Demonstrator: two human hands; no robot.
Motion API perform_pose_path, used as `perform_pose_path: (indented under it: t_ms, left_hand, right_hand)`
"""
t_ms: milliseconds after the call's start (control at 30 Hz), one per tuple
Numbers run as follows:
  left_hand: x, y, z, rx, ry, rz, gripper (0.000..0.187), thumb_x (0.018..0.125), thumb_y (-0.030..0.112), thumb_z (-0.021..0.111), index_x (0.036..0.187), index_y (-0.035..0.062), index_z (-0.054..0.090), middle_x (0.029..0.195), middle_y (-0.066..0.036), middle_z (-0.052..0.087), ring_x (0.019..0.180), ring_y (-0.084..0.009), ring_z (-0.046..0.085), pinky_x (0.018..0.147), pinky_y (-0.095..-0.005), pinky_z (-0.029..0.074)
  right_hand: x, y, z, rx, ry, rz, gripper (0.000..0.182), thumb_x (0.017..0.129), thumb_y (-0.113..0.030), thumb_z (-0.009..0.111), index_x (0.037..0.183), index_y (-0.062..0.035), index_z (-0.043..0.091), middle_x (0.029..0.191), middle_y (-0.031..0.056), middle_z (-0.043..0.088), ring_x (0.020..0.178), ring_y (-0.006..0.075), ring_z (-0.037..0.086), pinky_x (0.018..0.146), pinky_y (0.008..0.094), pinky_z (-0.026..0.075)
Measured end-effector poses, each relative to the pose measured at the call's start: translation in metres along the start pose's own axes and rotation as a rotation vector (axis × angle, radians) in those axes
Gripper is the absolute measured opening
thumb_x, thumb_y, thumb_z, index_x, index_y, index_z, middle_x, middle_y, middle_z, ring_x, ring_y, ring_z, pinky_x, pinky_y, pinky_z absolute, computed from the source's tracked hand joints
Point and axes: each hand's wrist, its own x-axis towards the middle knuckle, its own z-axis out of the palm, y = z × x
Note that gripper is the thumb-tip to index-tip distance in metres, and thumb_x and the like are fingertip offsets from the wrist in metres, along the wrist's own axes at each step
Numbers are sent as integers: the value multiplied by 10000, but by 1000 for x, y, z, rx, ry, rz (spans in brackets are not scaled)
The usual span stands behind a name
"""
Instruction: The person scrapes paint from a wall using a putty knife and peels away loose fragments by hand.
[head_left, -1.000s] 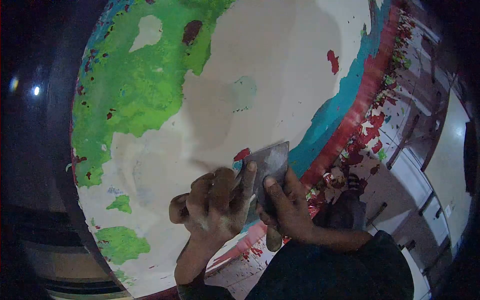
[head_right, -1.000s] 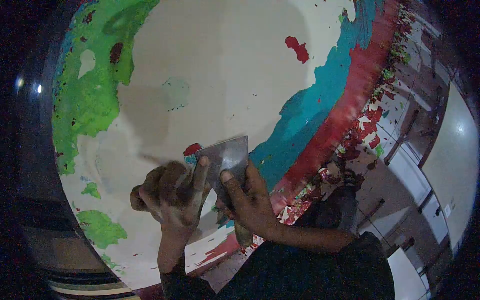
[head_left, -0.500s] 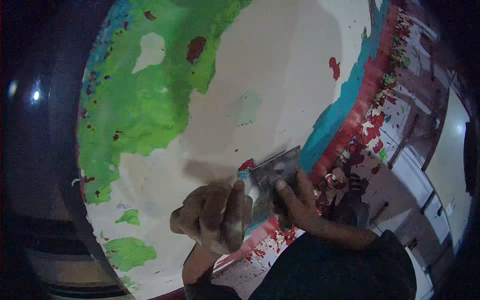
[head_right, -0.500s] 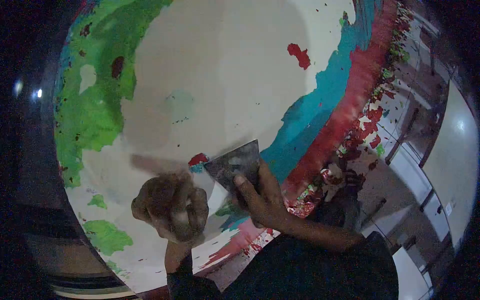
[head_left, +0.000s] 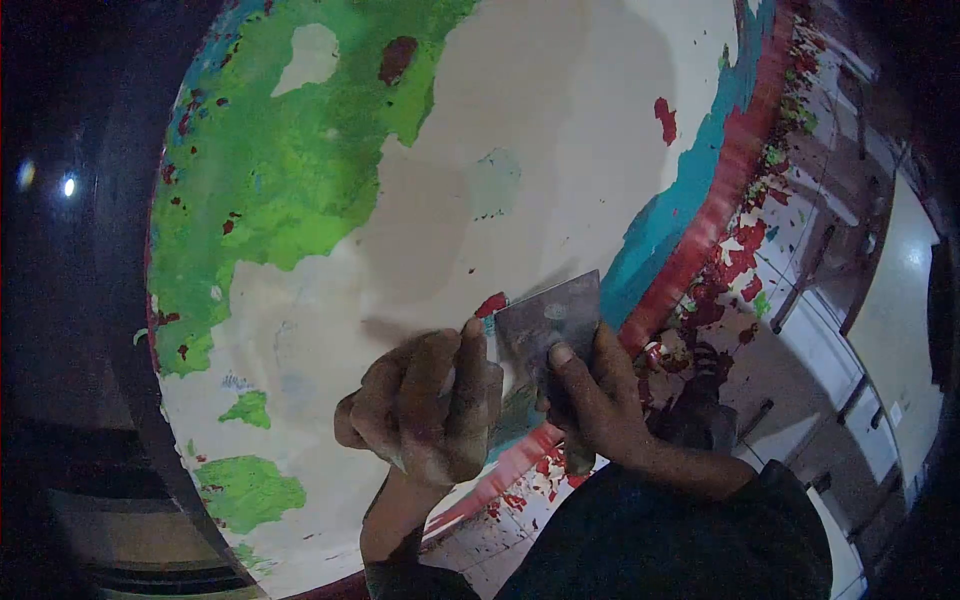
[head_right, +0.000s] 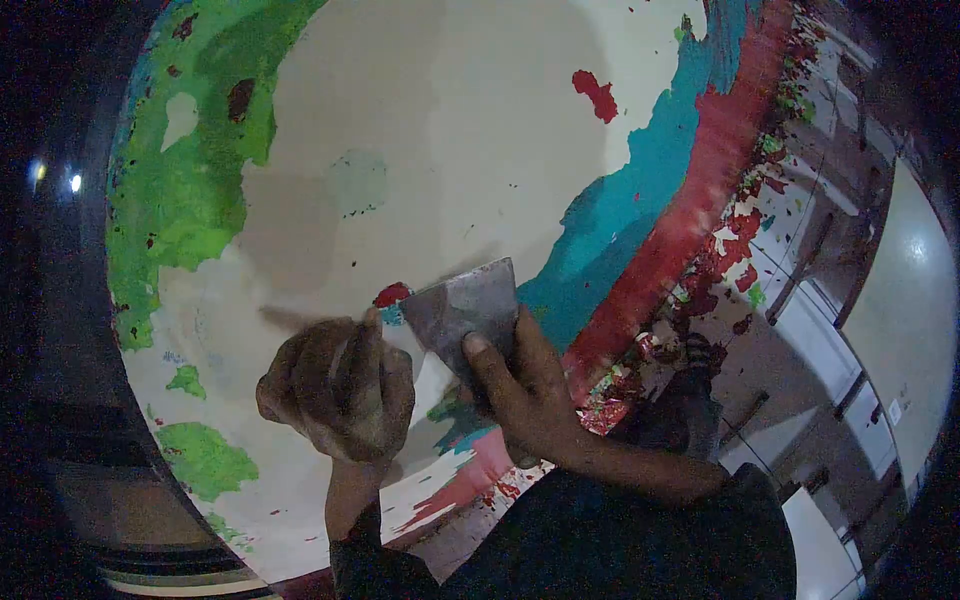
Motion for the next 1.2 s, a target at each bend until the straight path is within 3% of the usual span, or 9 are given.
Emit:
perform_pose_path:
  t_ms: [267, 367, 600, 667, 767, 800, 900, 1000, 1200]
  left_hand:
    - [-2, -1, 1, 64, -29, 44, 332, 636, 130, 661, 963, 184, 637, 918, -1, 545, 901, -237, 455, 749, -373, 278]
    - [-2, 0, 7, 129, 3, 67, 344, 630, 143, 685, 960, 228, 636, 903, 9, 535, 889, -236, 438, 716, -369, 265]
    - [3, 0, 2, 167, -110, 89, 347, 621, 208, 731, 932, 316, 621, 908, 27, 507, 893, -224, 418, 689, -377, 243]
    - [3, 0, 3, 149, -104, 97, 352, 622, 189, 724, 934, 314, 619, 909, 29, 504, 896, -224, 420, 689, -379, 240]
    - [6, -1, 10, 110, 53, 113, 274, 603, 162, 686, 871, 214, 659, 806, 57, 546, 782, -177, 455, 644, -359, 223]
    - [7, -2, 13, 96, 129, 119, 246, 594, 154, 668, 840, 165, 679, 753, 70, 567, 725, -154, 473, 622, -349, 215]
    - [0, -3, 16, 98, 163, 102, 295, 544, 155, 668, 838, 153, 681, 719, 64, 564, 738, -157, 471, 619, -350, 215]
    - [-2, -1, 1, 97, -127, 69, 396, 579, 147, 722, 943, 282, 647, 938, 44, 462, 906, -224, 403, 727, -390, 218]
    - [-1, -7, -1, 70, -169, 157, 416, 587, 143, 679, 986, 250, 636, 960, 15, 467, 899, -229, 411, 730, -393, 231]
  right_hand:
    - [-3, -9, 2, -6, 5, 42, 268, 882, -209, 470, 1044, -4, 408, 800, 57, 505, 670, 84, 473, 555, 253, 410]
    - [0, 4, 4, -39, 36, -104, 280, 885, -194, 461, 1078, 0, 401, 835, 73, 513, 679, 85, 475, 575, 246, 413]
    - [9, 4, 3, -10, -9, -161, 308, 882, -197, 467, 1100, 0, 377, 853, 81, 520, 683, 81, 488, 563, 228, 417]
    - [11, 4, -4, -14, -77, -64, 302, 881, -198, 468, 1091, -1, 376, 853, 77, 522, 659, 77, 490, 542, 226, 419]
    - [16, 8, -5, 17, -107, -92, 297, 877, -209, 472, 1073, -4, 381, 846, 65, 522, 605, 74, 488, 511, 219, 421]
    - [19, 12, -5, 9, -89, -163, 303, 876, -213, 475, 1074, -4, 380, 843, 61, 522, 594, 74, 488, 510, 217, 423]
    - [25, 20, -5, 2, -84, -279, 319, 871, -223, 483, 1078, -4, 379, 840, 55, 521, 582, 78, 493, 515, 216, 430]
    - [26, 19, -8, 26, -136, -249, 322, 868, -221, 486, 1082, -7, 378, 856, 61, 521, 604, 82, 503, 528, 224, 438]
    - [27, 19, -12, 73, -170, -227, 323, 871, -204, 482, 1101, -8, 369, 890, 70, 515, 683, 87, 508, 577, 235, 442]
